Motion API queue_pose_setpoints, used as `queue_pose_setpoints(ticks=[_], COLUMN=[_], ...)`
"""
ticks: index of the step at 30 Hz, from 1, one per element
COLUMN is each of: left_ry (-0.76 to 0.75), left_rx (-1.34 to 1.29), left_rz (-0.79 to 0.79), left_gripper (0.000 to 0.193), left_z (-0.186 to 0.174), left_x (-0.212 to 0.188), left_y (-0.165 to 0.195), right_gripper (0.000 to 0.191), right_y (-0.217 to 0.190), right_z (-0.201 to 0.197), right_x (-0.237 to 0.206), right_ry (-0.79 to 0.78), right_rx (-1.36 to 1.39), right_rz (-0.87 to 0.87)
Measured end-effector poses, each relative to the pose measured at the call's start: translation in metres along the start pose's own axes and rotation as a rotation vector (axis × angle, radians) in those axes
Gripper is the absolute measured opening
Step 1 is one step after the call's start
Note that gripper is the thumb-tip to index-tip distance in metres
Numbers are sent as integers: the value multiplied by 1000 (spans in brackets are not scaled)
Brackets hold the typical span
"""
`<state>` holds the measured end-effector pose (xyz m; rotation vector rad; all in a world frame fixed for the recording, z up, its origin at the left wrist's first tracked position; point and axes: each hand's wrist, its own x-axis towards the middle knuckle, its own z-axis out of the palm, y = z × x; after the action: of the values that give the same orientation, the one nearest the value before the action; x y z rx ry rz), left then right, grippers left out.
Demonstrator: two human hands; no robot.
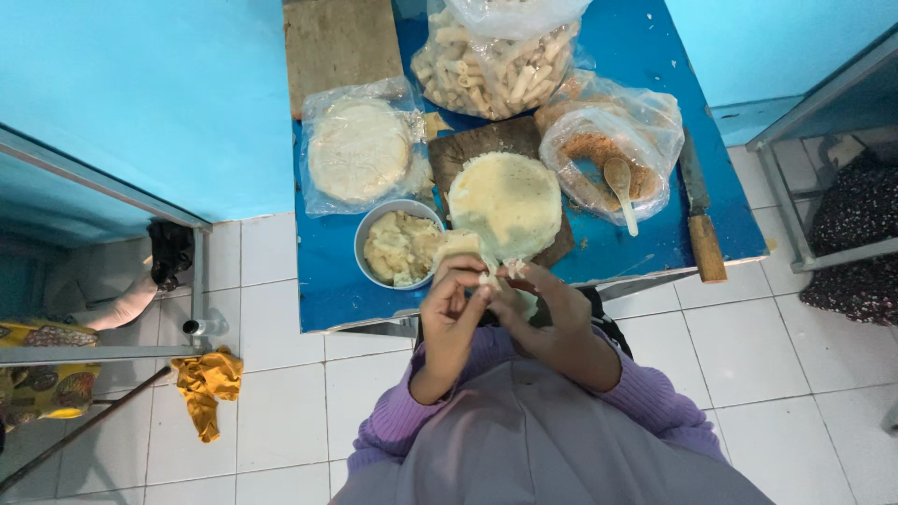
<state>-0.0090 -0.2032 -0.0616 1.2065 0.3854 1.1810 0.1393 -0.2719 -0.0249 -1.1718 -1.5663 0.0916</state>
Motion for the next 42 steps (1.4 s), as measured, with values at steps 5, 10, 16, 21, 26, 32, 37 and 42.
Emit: queue_pose_setpoints(ticks=[5, 10, 16, 21, 26, 32, 37, 42], left_ry=[-30, -9, 38, 244, 341, 481, 520, 556], left_rx=[51, 100, -44, -165, -257, -386, -437, -396], left_rz=[1, -26, -87, -121, -9, 76, 194, 268], left_gripper=[5, 6, 4, 11, 12, 18, 19, 18], left_z=[-3, -1, -7, -18, -23, -23, -34, -41], left_x=[1, 0, -3, -6, -6, 0, 2, 3], left_y=[-3, -3, -8, -18, -12, 14, 33, 45], right_gripper=[54, 51, 41, 36, 43, 45, 33, 39], right_y=[0, 13, 26, 32, 42, 40, 24, 31], right_z=[-2, -6, -11, -17, -27, -45, -60, -68], right_x=[-3, -4, 0, 3, 0, 5, 22, 35], right_ry=[35, 87, 256, 372, 407, 518, 585, 526], right_rx=[147, 418, 728, 1007, 1142, 1103, 1035, 1016], right_rz=[249, 399, 601, 766, 779, 729, 749, 549])
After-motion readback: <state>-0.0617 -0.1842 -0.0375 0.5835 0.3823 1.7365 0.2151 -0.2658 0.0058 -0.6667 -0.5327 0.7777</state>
